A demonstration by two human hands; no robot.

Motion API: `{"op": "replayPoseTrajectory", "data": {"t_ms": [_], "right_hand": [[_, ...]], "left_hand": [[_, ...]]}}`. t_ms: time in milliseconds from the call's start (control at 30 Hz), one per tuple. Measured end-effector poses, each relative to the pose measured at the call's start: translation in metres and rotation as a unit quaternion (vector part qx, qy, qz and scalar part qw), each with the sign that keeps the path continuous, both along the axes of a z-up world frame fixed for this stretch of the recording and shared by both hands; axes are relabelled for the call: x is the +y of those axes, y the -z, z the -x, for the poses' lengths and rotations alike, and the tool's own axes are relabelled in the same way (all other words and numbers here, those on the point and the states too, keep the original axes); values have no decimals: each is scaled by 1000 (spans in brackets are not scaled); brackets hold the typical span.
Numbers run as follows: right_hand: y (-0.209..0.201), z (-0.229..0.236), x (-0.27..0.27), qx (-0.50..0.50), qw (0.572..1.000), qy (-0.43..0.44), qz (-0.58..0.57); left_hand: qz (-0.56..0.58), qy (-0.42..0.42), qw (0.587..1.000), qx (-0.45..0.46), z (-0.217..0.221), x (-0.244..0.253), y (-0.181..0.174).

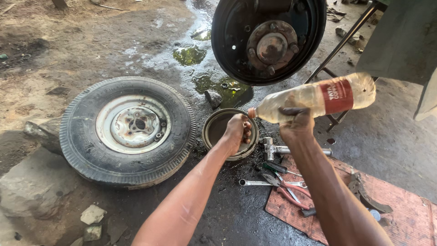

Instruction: The person cleans a small metal mechanical component by hand, using a rag and a liquid solvent poured from a plastic bottle. The person scrubs the part repeatedly, rinses it with the solvent, and places it into a metal bowl. The work is performed in a workshop environment with a vehicle wheel and tire visible nearby.

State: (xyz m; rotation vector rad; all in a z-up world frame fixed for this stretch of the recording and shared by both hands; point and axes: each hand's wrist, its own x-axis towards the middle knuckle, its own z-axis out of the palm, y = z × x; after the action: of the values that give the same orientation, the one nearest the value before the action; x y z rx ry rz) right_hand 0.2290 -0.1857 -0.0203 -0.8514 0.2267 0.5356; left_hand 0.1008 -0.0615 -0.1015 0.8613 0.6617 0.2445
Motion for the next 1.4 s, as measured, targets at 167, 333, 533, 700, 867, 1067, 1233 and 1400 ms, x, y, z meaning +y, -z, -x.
{"op": "replayPoseTrajectory", "data": {"t_ms": [167, 333, 533, 700, 867, 1067, 1233, 1400], "right_hand": [[-9, 5, -17, 184, 981, 10, -68], [2, 7, -31, 241, 970, 11, -28], [17, 11, -20, 227, 972, -64, 19], [11, 23, -4, 216, 970, -103, 34], [17, 30, 9, 209, 969, -131, 24], [25, 19, 4, 228, 966, -120, 23], [26, -11, -22, 225, 969, -99, 12], [22, -45, -58, 212, 972, -102, -3]], "left_hand": [[-462, 54, 878, 117, 21, 24, -5], [-545, 68, 809, 209, 87, 55, -40], [-561, -74, 785, 251, 169, 109, -33], [-576, -124, 761, 273, 233, 138, -21], [-531, -147, 758, 349, 251, 141, -27], [-570, -103, 762, 290, 203, 112, -45], [-614, -3, 761, 209, 128, 61, -52], [-633, 161, 730, 202, 63, 5, -54]]}}
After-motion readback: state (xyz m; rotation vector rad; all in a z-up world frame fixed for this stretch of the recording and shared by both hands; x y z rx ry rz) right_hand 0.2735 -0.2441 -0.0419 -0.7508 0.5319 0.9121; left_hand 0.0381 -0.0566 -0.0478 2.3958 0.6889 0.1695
